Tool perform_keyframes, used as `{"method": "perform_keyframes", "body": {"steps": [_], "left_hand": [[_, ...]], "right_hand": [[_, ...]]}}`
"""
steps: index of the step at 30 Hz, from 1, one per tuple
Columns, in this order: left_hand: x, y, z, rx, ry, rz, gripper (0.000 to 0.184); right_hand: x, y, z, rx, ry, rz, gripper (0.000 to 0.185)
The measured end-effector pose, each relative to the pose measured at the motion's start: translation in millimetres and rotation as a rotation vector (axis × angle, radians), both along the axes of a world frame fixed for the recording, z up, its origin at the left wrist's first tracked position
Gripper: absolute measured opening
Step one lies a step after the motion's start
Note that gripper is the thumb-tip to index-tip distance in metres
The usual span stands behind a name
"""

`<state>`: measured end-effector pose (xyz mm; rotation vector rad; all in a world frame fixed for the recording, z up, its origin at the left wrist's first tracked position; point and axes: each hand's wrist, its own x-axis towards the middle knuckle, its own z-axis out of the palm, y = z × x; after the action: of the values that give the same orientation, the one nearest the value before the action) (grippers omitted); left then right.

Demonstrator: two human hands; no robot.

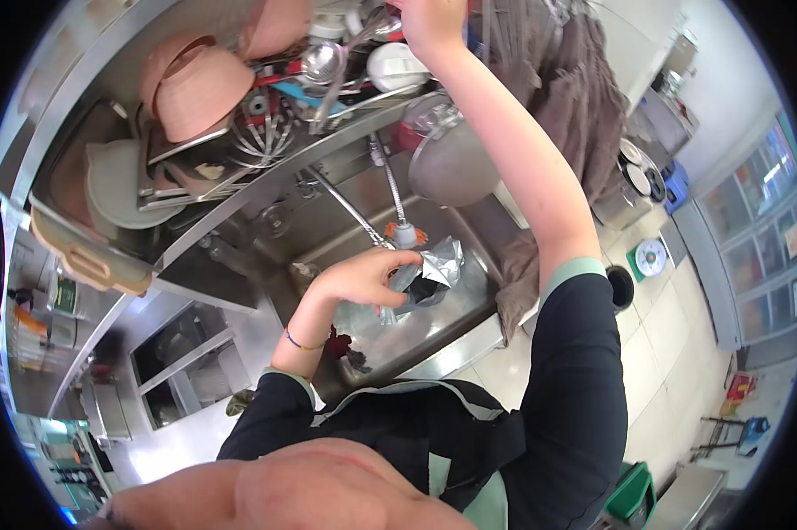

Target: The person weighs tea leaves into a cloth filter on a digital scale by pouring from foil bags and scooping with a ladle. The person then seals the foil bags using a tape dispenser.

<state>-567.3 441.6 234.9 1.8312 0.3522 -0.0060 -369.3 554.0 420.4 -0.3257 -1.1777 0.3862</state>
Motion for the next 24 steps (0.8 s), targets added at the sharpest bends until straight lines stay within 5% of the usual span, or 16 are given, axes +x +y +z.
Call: {"method": "perform_keyframes", "body": {"steps": [4,6,7,14,17,19,20,24], "left_hand": [[29,-45,12,0.291,-0.203,-0.136,0.056],[46,-81,25,0.333,-0.315,-0.270,0.057],[57,-100,34,0.299,-0.352,-0.355,0.055],[166,-315,55,0.134,-0.371,-1.157,0.060],[205,-452,50,-0.024,-0.297,-1.361,0.066],[232,-553,29,-0.182,-0.409,-1.458,0.067],[235,-601,35,-0.205,-0.380,-1.480,0.067],[254,-786,66,-0.083,-0.370,-1.700,0.066]], "right_hand": [[41,-128,4,-0.016,0.106,-0.155,0.049],[75,-217,1,0.055,0.116,0.064,0.048],[90,-269,-2,-0.057,0.009,-0.347,0.048],[81,-715,-14,-0.230,0.057,-1.313,0.049],[-1,-921,-17,-0.178,0.106,-1.574,0.034],[-61,-998,-12,-0.102,0.221,-2.229,0.040],[-97,-1049,-13,-0.042,0.259,-2.286,0.038],[-215,-1189,-23,0.157,0.398,-2.773,0.037]]}}
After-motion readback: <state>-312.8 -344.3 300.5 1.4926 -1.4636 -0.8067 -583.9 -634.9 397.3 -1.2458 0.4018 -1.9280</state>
